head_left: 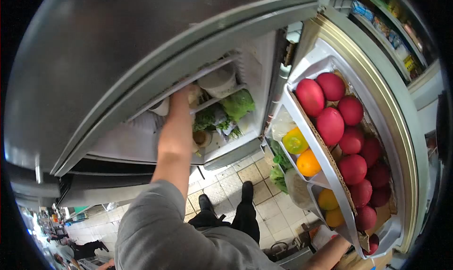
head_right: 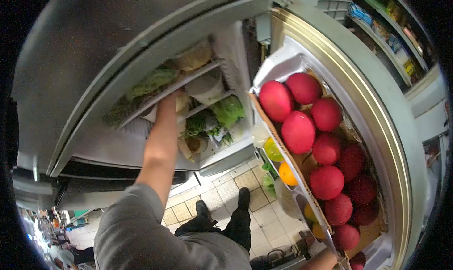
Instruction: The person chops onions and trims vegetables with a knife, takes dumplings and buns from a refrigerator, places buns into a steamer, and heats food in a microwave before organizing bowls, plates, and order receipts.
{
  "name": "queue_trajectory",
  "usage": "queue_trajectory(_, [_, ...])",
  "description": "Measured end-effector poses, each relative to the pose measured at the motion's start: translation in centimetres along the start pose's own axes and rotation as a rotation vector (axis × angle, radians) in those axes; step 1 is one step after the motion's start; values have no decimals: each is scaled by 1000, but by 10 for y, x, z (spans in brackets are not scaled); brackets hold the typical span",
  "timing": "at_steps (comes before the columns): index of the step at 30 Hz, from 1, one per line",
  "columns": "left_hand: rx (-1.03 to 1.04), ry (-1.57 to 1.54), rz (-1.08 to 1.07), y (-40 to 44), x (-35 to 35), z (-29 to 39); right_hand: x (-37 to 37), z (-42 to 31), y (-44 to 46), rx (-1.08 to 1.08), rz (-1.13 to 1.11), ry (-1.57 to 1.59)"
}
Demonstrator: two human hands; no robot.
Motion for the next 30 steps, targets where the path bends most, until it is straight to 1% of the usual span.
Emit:
queue_trajectory(3, [-22,-129,72,-75,-22,-9,7,2,-2,4,-18,-7])
queue_trajectory(5, [221,8,-55,-86,-79,-17,10,1,-6,2,-29,-16])
queue_trajectory(7, [85,-72,-8,-150,-96,-15,12,0,-15,2,-48,-31])
queue_trajectory(9, [104,-80,-45,-212,-90,8,18,1,-33,-5,-68,-68])
queue_trajectory(10, [77,-95,-187,-231,-87,17,18,-1,-47,-8,-70,-98])
queue_trajectory(11, [72,-117,-186,-262,-78,32,21,-1,-58,-15,-75,-132])
queue_trajectory(13, [39,-97,-250,-309,-83,57,31,-9,-93,-56,-92,-245])
queue_trajectory(14, [-43,-102,-184,-331,-104,60,44,-22,-116,-101,-120,-314])
queue_trajectory(15, [-51,-171,-213,-354,-127,63,64,-43,-143,-162,-152,-394])
queue_trajectory(16, [-80,-157,-249,-381,-154,69,89,-66,-173,-231,-214,-467])
queue_trajectory(17, [-132,-238,-307,-416,-168,84,110,-89,-207,-302,-276,-527])
queue_trajectory(18, [-203,-225,-343,-447,-203,83,129,-111,-243,-370,-346,-574])
queue_trajectory(19, [-222,-179,-337,-479,-245,93,146,-131,-282,-433,-420,-628])
queue_trajectory(20, [-235,-138,-249,-506,-300,96,163,-149,-322,-486,-498,-677])
queue_trajectory(21, [-230,-165,-187,-540,-341,115,180,-164,-361,-537,-574,-723])
queue_trajectory(22, [-242,-215,-141,-567,-396,119,194,-176,-401,-580,-648,-781])
queue_trajectory(24, [-142,-212,87,-624,-520,147,223,-195,-481,-661,-781,-890])
queue_trajectory(25, [-58,-216,309,-664,-630,197,247,-212,-541,-725,-840,-970])
queue_trajectory(26, [49,-188,436,-681,-678,227,257,-217,-572,-750,-878,-1054])
queue_trajectory(27, [151,-121,690,-706,-743,248,266,-220,-599,-758,-906,-1121])
queue_trajectory(28, [294,27,897,-722,-801,279,278,-225,-623,-752,-920,-1210])
queue_trajectory(29, [438,184,1092,-737,-840,316,289,-233,-638,-745,-920,-1306])
queue_trajectory(30, [455,144,1216,-743,-857,350,297,-242,-653,-748,-909,-1354])
Point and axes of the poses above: each hand's wrist, its own y-axis towards the middle knuckle, its own x-axis out of the palm, z = x × y, the point moved 10 cm from there along y, towards the middle knuckle, and after that the axes turned 6 degrees about -z, right-handed, at the moved point
